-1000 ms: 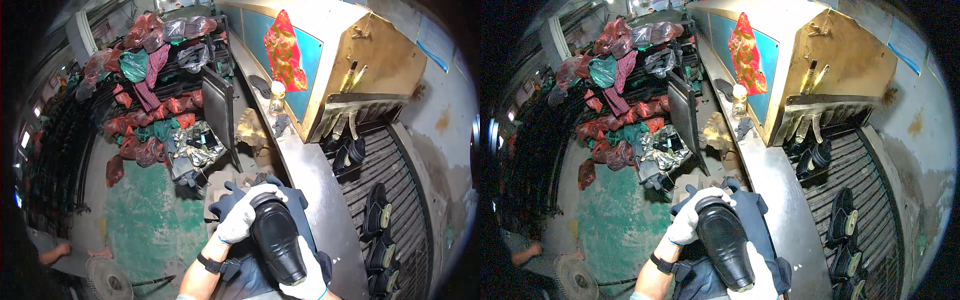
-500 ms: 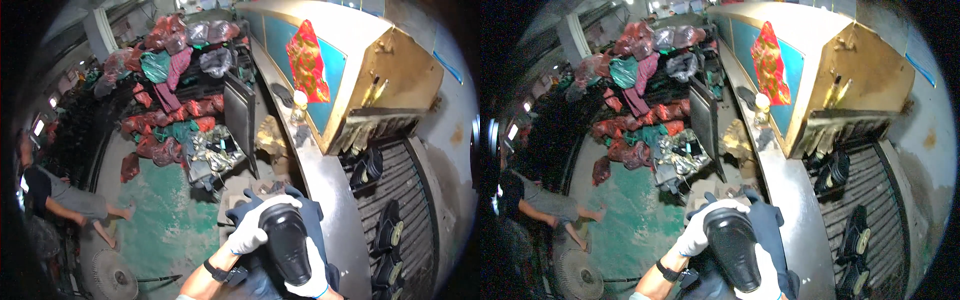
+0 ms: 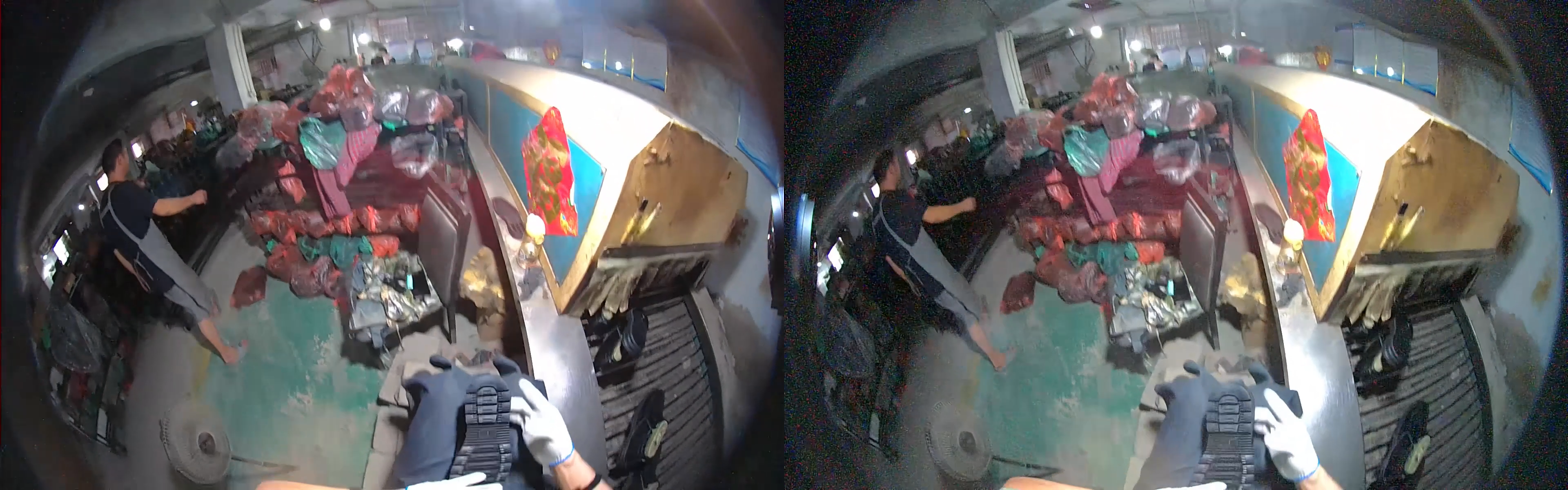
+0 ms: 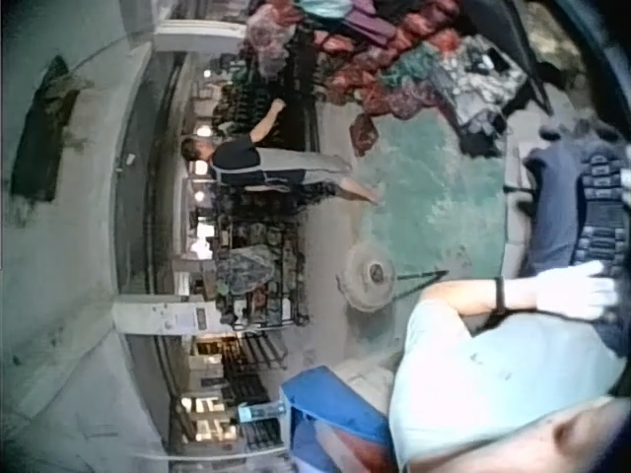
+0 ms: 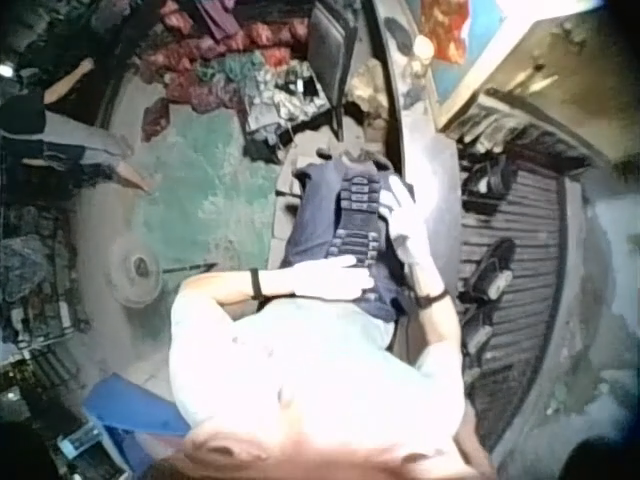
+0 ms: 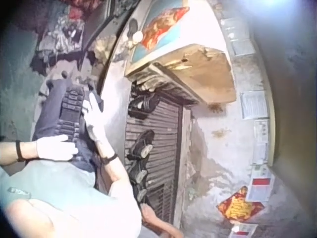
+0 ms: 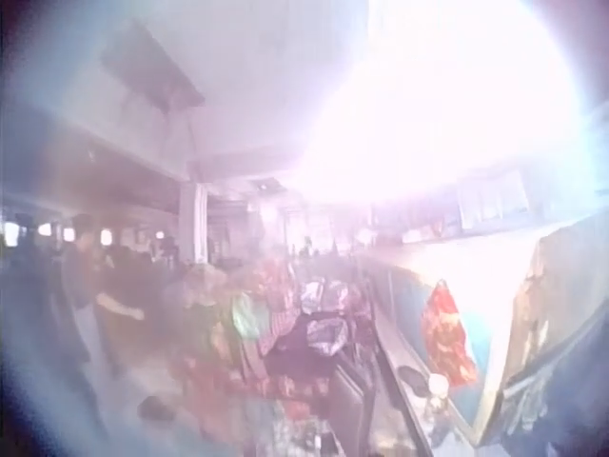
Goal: The recorder is picking up black leather shoes from a conveyor belt, inspecting them, and placing them back.
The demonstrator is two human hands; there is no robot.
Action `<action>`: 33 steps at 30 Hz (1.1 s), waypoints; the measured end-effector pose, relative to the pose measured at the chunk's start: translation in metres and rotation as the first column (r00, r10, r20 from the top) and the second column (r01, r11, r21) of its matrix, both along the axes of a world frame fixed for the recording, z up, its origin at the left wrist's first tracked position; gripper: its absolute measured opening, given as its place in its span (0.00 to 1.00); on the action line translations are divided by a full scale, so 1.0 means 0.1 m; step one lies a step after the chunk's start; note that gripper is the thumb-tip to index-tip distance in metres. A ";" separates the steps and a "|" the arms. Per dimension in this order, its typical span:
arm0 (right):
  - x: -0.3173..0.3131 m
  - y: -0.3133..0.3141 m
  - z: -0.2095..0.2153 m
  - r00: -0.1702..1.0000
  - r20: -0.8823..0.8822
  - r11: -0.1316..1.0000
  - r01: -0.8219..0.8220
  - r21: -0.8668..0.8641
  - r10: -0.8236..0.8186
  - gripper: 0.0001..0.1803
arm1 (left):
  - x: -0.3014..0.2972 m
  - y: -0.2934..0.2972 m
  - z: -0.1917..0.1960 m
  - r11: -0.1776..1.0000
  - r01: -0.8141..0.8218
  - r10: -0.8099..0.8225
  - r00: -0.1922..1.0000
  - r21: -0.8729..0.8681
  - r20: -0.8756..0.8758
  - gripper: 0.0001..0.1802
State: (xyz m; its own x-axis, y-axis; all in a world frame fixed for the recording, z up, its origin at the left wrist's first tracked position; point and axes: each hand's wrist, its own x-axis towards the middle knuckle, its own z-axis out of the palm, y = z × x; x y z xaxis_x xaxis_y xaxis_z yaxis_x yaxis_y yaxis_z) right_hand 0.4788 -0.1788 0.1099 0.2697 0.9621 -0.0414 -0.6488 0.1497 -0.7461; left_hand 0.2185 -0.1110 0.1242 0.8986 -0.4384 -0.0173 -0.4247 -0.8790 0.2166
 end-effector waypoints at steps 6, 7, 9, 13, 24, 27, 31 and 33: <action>0.20 0.20 0.41 0.734 0.604 0.928 -0.093 -0.362 0.309 0.28 | -0.12 -0.39 -0.91 0.957 -0.190 0.183 0.982 -0.219 -0.053 0.34; 0.17 0.17 0.56 0.756 0.548 0.922 -0.194 -0.335 0.358 0.26 | -0.16 -0.42 -1.07 0.968 -0.183 0.205 0.971 -0.170 0.122 0.34; 0.09 -0.10 0.98 0.662 0.529 0.844 -0.348 -0.409 0.530 0.28 | -0.27 -0.55 -1.32 0.977 -0.208 0.197 0.966 0.052 0.167 0.37; -0.13 -0.50 1.30 0.122 0.958 0.712 -0.694 -0.104 0.260 0.27 | -0.28 -0.66 -1.47 0.936 -0.351 0.280 0.776 -0.019 -0.565 0.36; 0.11 -0.28 0.23 0.310 0.922 0.920 -0.379 -0.103 0.231 0.32 | 0.04 0.35 -0.26 0.377 -0.476 0.648 0.748 -0.794 -0.141 0.31; 0.07 -0.25 0.17 0.627 0.732 0.958 -0.260 -0.125 0.265 0.39 | 0.19 0.56 -0.14 0.351 -0.359 0.667 0.744 -0.865 -0.038 0.32; -0.18 -0.16 0.09 0.855 0.513 0.977 0.047 -0.210 0.069 0.33 | 0.33 0.62 -0.06 0.130 -0.535 0.808 0.545 -0.835 -0.224 0.31; -0.26 -0.11 0.08 0.956 0.294 0.902 0.144 -0.406 -0.020 0.32 | 0.42 0.65 -0.03 0.084 -0.689 0.841 0.436 -0.720 -0.319 0.32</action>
